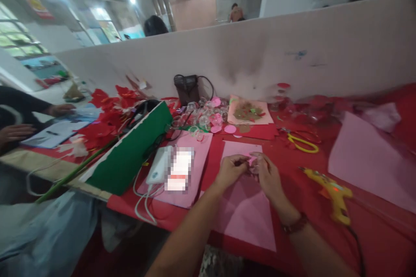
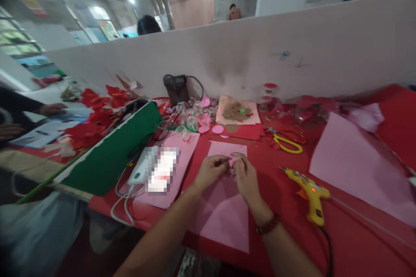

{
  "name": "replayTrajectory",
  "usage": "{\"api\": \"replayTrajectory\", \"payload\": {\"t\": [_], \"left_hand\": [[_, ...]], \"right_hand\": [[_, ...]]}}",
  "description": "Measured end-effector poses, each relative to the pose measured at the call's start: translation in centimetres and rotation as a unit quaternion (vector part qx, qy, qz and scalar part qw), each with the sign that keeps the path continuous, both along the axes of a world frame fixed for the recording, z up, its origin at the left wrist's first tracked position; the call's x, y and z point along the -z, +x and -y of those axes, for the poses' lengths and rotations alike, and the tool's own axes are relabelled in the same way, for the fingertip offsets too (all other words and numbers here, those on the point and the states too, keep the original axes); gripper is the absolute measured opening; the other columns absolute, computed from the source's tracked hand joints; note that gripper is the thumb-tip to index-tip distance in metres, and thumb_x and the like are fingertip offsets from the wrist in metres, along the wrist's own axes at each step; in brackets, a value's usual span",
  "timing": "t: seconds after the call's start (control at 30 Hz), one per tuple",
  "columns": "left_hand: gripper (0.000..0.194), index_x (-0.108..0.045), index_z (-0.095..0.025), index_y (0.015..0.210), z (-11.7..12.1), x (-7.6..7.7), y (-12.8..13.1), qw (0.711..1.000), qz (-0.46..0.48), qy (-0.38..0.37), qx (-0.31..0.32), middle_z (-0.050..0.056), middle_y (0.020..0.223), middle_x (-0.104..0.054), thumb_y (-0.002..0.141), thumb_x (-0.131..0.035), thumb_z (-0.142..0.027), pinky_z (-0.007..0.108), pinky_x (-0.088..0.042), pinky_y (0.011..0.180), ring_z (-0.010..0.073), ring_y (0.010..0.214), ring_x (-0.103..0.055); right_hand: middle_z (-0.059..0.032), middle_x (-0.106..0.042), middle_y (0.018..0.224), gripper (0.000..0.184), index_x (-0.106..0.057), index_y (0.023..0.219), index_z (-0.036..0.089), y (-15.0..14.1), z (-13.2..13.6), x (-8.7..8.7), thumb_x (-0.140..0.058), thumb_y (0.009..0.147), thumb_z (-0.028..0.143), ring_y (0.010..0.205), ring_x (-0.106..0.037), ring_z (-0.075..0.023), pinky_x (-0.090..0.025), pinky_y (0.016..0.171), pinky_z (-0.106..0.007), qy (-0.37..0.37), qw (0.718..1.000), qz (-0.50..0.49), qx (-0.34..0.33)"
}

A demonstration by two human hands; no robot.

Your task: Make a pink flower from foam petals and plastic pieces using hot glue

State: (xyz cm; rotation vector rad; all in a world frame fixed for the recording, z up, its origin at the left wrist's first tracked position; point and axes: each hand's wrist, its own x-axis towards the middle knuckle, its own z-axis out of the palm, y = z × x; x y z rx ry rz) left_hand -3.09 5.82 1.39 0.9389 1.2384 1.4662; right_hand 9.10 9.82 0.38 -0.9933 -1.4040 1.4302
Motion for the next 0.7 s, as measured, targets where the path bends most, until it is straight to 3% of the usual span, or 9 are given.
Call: {"api": "replayTrajectory", "payload": {"t": [0.2,0.4,0.47,0.57,0.63,0.7], "left_hand": [[0.014,-0.065,-0.014,0.078,-0.7,-0.9,-0.7,0.996,-0.082,0.001,-0.028,-0.001,0.06,-0.058,0.072,-0.056,-0.024,0.022,-0.045,0.053,0.0098,0.052,-0.054],[0.016,-0.05,-0.02,0.075,-0.6,-1.7,-1.8,0.986,-0.017,-0.038,-0.161,-0.004,0.059,-0.049,0.081,-0.047,-0.034,0.021,-0.037,0.05,0.0086,0.048,-0.047],[0.021,-0.053,-0.02,0.074,-0.1,-2.0,-1.9,0.986,-0.081,-0.067,-0.131,-0.002,0.061,-0.053,0.082,-0.046,-0.037,0.023,-0.038,0.052,0.0105,0.052,-0.05],[0.022,-0.059,-0.019,0.067,0.8,-2.3,-1.4,0.972,-0.224,-0.052,-0.04,0.001,0.063,-0.059,0.078,-0.052,-0.037,0.025,-0.04,0.059,0.0132,0.06,-0.053],[0.022,-0.061,-0.019,0.062,1.2,-2.3,-0.9,0.973,-0.227,-0.053,0.003,0.001,0.06,-0.059,0.076,-0.054,-0.034,0.026,-0.04,0.059,0.0138,0.059,-0.053],[0.022,-0.063,-0.018,0.064,1.4,-2.2,-0.5,0.985,-0.147,-0.08,0.034,0.002,0.06,-0.061,0.076,-0.051,-0.031,0.026,-0.041,0.057,0.0136,0.055,-0.054]], "right_hand": [[0.0031,-0.052,0.063,0.035,-0.06,0.098,0.02,-0.2,0.1,-0.3,-0.041,0.088,0.048,0.04,-0.039,-0.0072,-0.032,0.037,-0.02,0.019,0.999,-0.005,-0.03],[0.0043,-0.051,0.059,0.033,-0.057,0.099,0.021,-0.5,-0.2,0.4,-0.038,0.088,0.045,0.039,-0.044,-0.009,-0.031,0.035,-0.02,-0.01,0.999,0.03,-0.014],[0.0046,-0.051,0.058,0.03,-0.056,0.094,0.022,-0.5,-0.3,0.4,-0.037,0.088,0.044,0.038,-0.043,-0.009,-0.03,0.034,-0.02,-0.01,1.0,0.018,-0.008],[0.0053,-0.049,0.055,0.026,-0.054,0.085,0.022,-0.4,-0.2,0.2,-0.04,0.088,0.045,0.04,-0.042,-0.0096,-0.032,0.037,-0.02,0.011,1.0,-0.002,-0.027],[0.0054,-0.048,0.053,0.026,-0.053,0.081,0.023,-0.3,-0.1,0.2,-0.044,0.086,0.047,0.043,-0.042,-0.0105,-0.034,0.04,-0.021,0.022,0.999,-0.004,-0.047],[0.0052,-0.048,0.053,0.027,-0.054,0.079,0.023,-0.2,0.0,0.2,-0.047,0.085,0.048,0.044,-0.041,-0.0107,-0.032,0.04,-0.021,0.02,0.998,-0.014,-0.059]]}}
